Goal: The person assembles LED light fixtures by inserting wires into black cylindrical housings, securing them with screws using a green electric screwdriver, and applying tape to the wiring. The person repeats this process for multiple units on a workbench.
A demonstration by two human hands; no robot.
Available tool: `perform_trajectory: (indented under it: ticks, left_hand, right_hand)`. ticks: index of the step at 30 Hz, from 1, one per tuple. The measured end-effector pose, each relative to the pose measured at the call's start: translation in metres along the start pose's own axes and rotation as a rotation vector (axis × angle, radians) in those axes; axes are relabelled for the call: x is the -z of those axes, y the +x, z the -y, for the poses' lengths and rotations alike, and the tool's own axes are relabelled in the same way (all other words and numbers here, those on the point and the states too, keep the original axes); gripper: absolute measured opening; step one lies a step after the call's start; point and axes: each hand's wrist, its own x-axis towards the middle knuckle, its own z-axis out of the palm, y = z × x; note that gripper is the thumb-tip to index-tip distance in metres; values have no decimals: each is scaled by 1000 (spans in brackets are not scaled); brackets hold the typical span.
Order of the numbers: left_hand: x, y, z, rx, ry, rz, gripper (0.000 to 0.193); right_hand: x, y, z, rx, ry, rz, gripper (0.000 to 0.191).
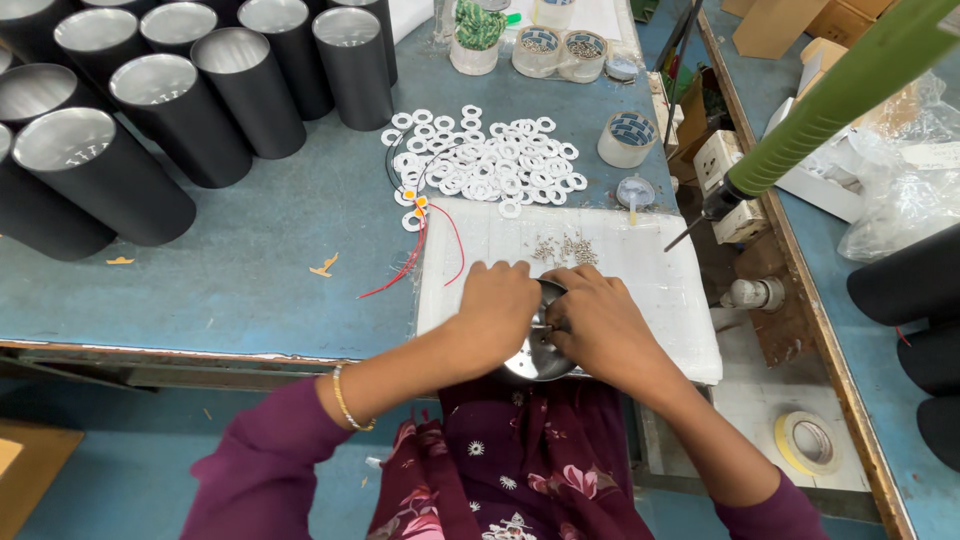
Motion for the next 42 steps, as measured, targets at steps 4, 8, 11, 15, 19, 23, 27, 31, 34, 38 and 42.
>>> perform_trajectory:
  ticks: [4, 8, 11, 15, 19, 23, 27, 31, 34, 38, 42]
  left_hand:
    - [1, -7, 22, -61, -171, -2, 10]
    - [6, -11, 25, -79, -204, -30, 8]
    - [14, -12, 21, -46, -216, 41, 8]
    - [22, -16, 21, -32, -241, 48, 7]
    - [22, -19, 23, -60, -241, 4, 8]
    - [18, -19, 24, -81, -247, 7, 13]
    - [14, -19, 25, -79, -262, -12, 14]
    - [9, -18, 27, -73, -268, -18, 13]
    - [5, -18, 28, -77, -277, -31, 13]
    - [1, -19, 31, -101, -267, -78, 7]
    - [-1, -23, 31, -157, -254, -196, 8]
  right_hand:
    - [-3, -3, -1, 27, -10, -16, 16]
    - [-3, -3, 0, 61, -21, -42, 16]
    - [4, -2, 0, 45, -31, 19, 14]
    - [23, -9, -3, 106, 66, -54, 13]
    - [35, -10, 0, 140, 101, -64, 12]
    - [34, -4, 5, 136, 119, -34, 12]
    - [32, 2, 6, 133, 135, -13, 12]
    - [30, 6, 6, 102, 138, 21, 12]
    - [31, 7, 5, 103, 141, 41, 12]
    - [28, 9, 4, 111, 119, 88, 13]
    - [20, 11, 5, 144, 103, 100, 10]
